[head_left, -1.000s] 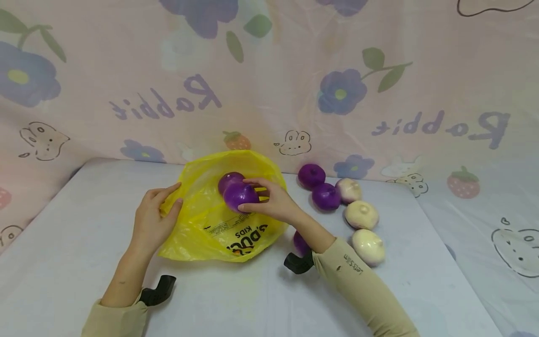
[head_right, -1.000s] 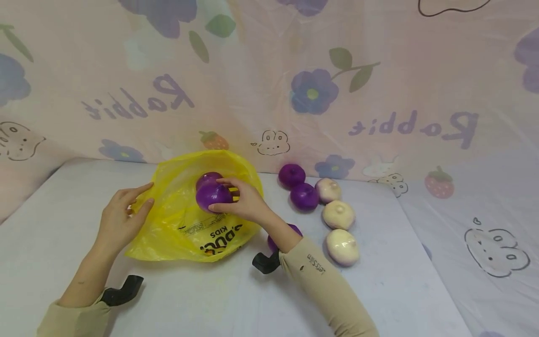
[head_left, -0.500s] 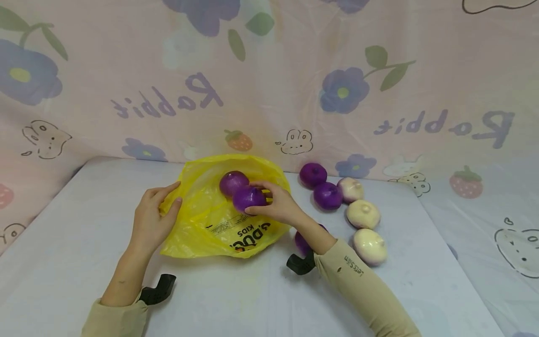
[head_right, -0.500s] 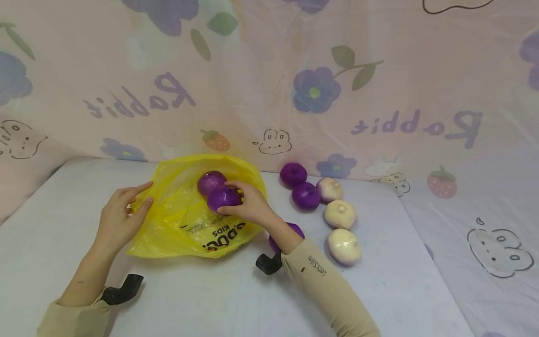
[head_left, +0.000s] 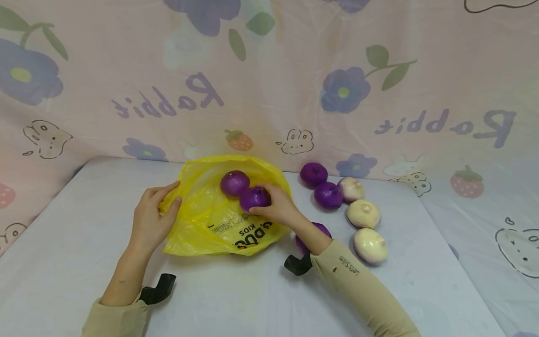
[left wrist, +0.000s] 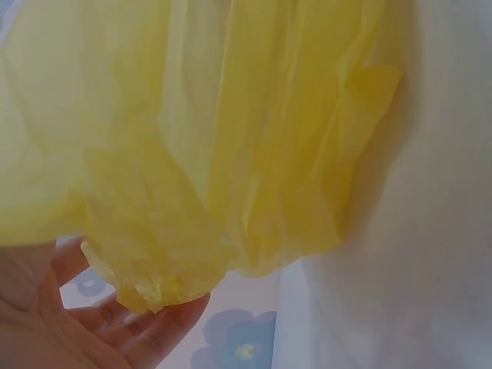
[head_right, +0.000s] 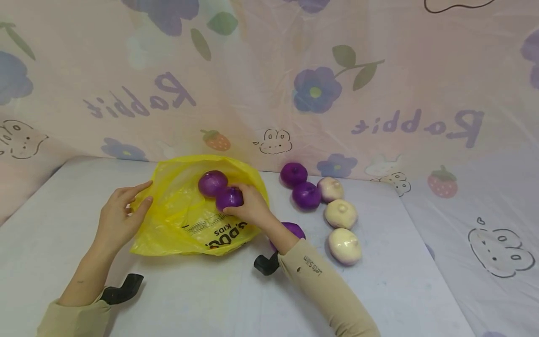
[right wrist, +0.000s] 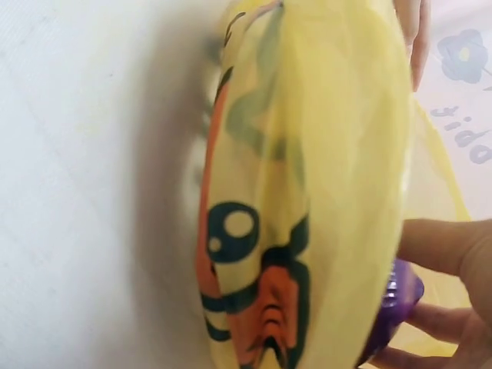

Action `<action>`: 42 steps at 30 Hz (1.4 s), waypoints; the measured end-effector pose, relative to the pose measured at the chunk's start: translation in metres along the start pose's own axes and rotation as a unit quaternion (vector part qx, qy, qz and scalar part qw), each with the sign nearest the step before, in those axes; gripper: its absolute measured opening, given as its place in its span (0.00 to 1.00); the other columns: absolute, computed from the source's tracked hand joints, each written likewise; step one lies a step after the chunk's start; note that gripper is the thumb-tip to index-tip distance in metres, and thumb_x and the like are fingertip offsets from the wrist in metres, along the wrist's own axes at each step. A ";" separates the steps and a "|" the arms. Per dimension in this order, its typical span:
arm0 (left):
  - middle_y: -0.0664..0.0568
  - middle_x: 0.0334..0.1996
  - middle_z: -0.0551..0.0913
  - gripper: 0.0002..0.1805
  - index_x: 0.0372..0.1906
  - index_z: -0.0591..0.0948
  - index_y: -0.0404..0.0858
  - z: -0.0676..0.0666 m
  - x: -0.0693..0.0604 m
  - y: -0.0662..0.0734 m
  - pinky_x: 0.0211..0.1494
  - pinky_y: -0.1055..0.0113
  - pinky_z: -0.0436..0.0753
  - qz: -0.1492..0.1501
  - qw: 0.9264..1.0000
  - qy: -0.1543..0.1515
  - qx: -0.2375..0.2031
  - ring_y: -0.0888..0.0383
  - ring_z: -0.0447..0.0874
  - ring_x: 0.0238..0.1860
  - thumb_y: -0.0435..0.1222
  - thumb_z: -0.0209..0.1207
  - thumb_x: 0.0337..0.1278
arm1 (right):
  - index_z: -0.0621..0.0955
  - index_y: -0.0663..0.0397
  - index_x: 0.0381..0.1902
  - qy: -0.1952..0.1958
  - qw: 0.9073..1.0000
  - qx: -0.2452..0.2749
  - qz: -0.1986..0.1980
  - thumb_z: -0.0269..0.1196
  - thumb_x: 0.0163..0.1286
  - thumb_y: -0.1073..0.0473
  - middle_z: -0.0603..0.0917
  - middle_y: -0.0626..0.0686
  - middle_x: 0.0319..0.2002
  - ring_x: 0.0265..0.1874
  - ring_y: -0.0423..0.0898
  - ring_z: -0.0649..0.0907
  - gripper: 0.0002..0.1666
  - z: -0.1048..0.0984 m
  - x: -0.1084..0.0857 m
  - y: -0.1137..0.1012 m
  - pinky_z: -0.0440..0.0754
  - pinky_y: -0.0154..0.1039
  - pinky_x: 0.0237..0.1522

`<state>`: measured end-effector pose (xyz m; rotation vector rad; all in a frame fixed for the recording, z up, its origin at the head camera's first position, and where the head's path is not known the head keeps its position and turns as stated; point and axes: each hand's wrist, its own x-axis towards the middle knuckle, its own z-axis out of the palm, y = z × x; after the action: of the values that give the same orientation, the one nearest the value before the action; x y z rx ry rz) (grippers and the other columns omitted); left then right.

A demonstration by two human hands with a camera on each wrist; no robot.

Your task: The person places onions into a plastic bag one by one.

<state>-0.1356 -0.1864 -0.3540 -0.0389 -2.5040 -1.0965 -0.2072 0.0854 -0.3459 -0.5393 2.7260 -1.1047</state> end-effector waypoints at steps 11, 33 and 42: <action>0.32 0.52 0.72 0.22 0.61 0.75 0.33 0.002 0.000 0.000 0.43 0.55 0.68 0.000 1.000 -0.002 -0.002 0.38 0.72 0.48 0.34 0.53 0.64 | 0.68 0.59 0.67 -0.035 0.999 -0.015 0.022 0.70 0.58 0.53 0.74 0.59 0.63 0.60 0.55 0.76 0.41 -0.003 -0.003 0.000 0.71 0.50 0.63; 0.30 0.53 0.71 0.22 0.61 0.75 0.32 0.002 0.000 0.003 0.43 0.54 0.69 0.006 1.000 -0.010 0.007 0.37 0.71 0.48 0.33 0.54 0.64 | 0.73 0.56 0.62 -0.010 0.988 0.150 -0.018 0.67 0.62 0.56 0.75 0.57 0.62 0.58 0.55 0.78 0.31 -0.030 -0.021 0.016 0.78 0.45 0.55; 0.31 0.52 0.71 0.22 0.62 0.75 0.32 0.005 0.001 0.003 0.42 0.55 0.68 0.008 1.000 -0.011 0.006 0.38 0.72 0.47 0.33 0.54 0.63 | 0.75 0.56 0.60 0.003 0.976 0.210 -0.054 0.67 0.62 0.60 0.79 0.56 0.58 0.52 0.53 0.82 0.28 -0.038 -0.028 0.023 0.81 0.40 0.50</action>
<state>-0.1372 -0.1809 -0.3544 -0.0664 -2.5245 -1.0811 -0.1976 0.1359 -0.3346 -0.6171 2.3820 -1.6497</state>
